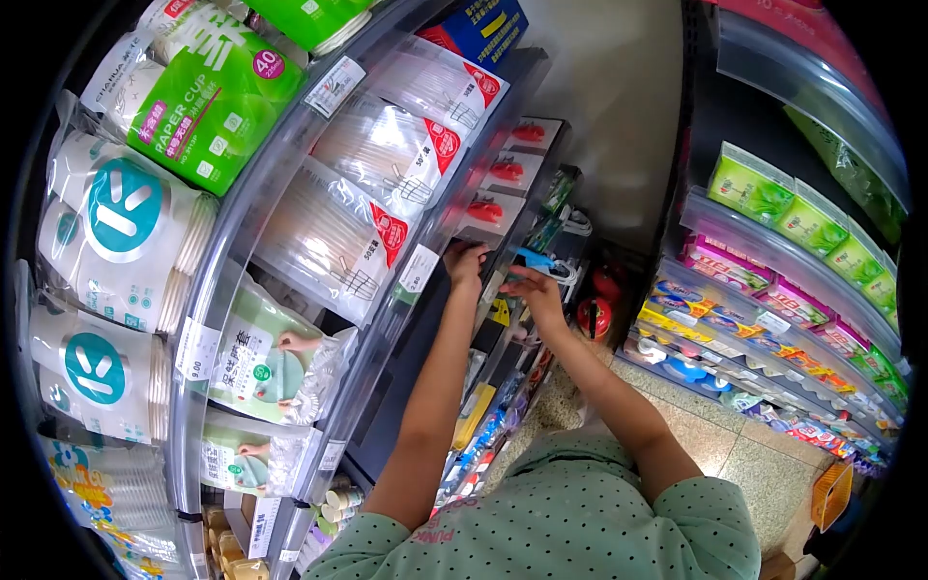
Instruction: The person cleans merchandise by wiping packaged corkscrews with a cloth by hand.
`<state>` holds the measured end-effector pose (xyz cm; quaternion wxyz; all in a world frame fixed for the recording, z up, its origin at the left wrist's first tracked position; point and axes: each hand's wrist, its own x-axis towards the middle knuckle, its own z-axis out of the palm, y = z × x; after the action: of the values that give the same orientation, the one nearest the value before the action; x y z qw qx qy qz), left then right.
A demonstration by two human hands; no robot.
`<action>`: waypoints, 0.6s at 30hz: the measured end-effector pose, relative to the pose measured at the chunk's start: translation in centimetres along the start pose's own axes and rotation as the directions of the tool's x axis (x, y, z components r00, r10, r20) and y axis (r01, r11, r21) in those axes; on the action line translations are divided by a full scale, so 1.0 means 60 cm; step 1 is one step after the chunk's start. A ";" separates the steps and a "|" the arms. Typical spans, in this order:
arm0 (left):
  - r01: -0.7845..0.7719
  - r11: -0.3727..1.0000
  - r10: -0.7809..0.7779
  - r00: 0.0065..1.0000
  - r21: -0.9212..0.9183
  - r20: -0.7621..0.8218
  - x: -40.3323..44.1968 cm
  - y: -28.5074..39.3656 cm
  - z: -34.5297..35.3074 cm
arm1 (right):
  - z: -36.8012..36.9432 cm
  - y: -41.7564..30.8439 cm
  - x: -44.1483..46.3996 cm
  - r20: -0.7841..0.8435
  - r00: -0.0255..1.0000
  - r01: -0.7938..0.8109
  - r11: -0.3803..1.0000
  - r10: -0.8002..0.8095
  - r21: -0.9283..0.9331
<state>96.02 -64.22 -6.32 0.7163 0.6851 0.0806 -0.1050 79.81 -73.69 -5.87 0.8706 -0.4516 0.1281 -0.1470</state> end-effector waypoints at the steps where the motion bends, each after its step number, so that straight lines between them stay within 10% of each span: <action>1: -0.001 1.000 0.001 1.000 0.009 -0.003 0.001 -0.002 -0.002 | 0.000 0.003 0.000 0.000 1.000 -0.004 1.000 0.004 0.002; 10: -0.142 0.945 0.156 0.987 0.295 -0.026 0.002 -0.010 -0.002 | -0.001 0.008 -0.003 0.000 1.000 -0.003 1.000 0.003 0.008; 18: -0.410 0.295 0.565 0.803 0.863 0.189 -0.126 0.031 0.032 | -0.004 0.018 -0.005 0.035 0.999 -0.015 1.000 0.015 -0.004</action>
<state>89.19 -65.75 -2.45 0.2503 0.9465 -0.1433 0.1450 79.61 -73.19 -6.85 0.8729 -0.4549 0.1167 -0.1323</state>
